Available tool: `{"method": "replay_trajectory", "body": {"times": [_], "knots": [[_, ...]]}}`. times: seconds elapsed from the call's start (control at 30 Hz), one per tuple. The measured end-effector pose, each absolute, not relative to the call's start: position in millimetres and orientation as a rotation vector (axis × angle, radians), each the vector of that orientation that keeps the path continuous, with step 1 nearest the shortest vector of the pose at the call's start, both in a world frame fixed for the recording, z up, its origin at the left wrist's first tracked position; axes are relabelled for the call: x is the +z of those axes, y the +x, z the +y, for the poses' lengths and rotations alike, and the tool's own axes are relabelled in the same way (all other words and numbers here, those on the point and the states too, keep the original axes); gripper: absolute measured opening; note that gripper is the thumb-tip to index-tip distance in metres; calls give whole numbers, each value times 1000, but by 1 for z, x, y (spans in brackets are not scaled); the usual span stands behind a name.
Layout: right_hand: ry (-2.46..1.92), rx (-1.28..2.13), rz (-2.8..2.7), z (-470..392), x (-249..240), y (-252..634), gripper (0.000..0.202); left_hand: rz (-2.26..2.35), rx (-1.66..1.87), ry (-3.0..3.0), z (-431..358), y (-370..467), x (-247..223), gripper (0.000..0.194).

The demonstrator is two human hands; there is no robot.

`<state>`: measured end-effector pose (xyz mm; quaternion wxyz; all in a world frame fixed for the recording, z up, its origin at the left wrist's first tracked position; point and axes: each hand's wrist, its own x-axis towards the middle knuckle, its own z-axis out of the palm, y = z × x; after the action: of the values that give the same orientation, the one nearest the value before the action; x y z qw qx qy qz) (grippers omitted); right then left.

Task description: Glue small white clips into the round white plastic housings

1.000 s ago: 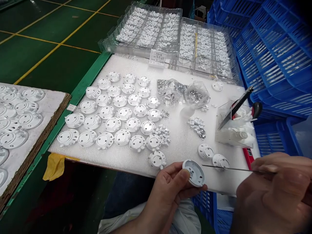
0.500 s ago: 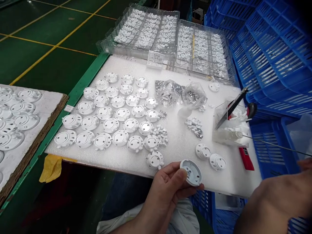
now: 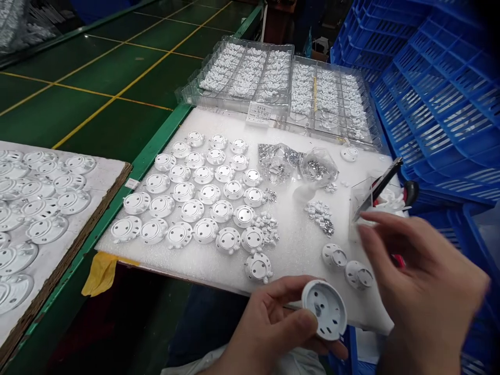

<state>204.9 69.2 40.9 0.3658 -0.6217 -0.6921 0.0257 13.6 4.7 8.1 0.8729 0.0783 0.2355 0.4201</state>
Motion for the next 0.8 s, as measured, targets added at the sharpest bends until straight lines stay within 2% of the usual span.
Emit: {"method": "replay_trajectory", "body": {"times": [0.17,0.23,0.3,0.4,0.57,0.7,0.8], "knots": [[-1741,124,-1977,120,39,172,31,687,1111,480,19,-15,12,25],[-1793,89,-2017,136,31,170,18,844,1208,663,25,-25,11,20],[-1744,145,-1991,144,26,169,18,1005,1288,896,30,-32,10,24],[-1549,380,-1727,140,25,165,16,1191,1363,1245,38,-38,8,34],[-1074,788,-1281,123,30,155,29,1261,1467,1568,52,-37,1,27],[-1054,1020,-1166,121,29,157,41,1274,1520,1690,58,-34,-10,16],[-1040,1156,-1122,124,28,161,47,1287,1546,1748,59,-33,-16,15]]}}
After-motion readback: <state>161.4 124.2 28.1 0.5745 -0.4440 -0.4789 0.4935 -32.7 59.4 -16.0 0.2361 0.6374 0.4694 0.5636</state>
